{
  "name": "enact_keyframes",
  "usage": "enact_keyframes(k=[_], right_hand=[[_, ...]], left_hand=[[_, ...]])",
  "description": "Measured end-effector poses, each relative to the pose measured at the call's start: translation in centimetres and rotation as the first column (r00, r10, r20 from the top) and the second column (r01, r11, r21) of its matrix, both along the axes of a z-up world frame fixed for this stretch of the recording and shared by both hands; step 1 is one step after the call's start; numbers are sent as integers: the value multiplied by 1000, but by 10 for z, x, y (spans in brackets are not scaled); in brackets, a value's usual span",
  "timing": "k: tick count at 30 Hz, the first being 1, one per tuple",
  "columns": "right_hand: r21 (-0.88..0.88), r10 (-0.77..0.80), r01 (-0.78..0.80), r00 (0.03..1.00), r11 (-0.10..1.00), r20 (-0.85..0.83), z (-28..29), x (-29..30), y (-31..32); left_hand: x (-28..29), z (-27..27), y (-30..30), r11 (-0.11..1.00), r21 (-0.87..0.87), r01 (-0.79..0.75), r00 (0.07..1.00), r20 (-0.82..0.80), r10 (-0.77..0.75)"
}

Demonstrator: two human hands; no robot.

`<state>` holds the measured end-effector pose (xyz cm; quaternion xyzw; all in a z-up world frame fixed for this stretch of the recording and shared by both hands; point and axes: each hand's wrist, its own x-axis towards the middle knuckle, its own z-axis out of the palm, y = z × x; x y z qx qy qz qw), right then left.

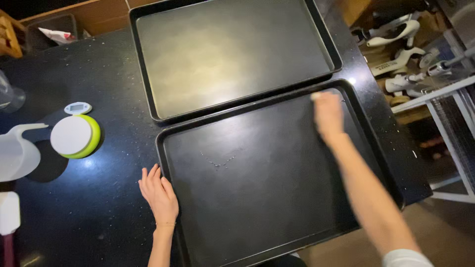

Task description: The person wipes two black baking trays with a cloth, then walks over to a stand mixer to check the consistency of the batter by hand.

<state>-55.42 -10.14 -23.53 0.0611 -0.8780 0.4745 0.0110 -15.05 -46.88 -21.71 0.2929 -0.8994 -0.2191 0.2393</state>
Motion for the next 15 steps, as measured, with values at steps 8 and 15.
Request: enact_keyframes(k=[8,15], right_hand=[[968,553,143,799,206,-236,-11,29,-53],[444,703,-546,570,711,-424,-4,259,-298]], left_hand=[[-4,-14,-7,1000,-3,-30,999,-12,30],[-2,-17,-7,1000,4,-6,997,-74,6]])
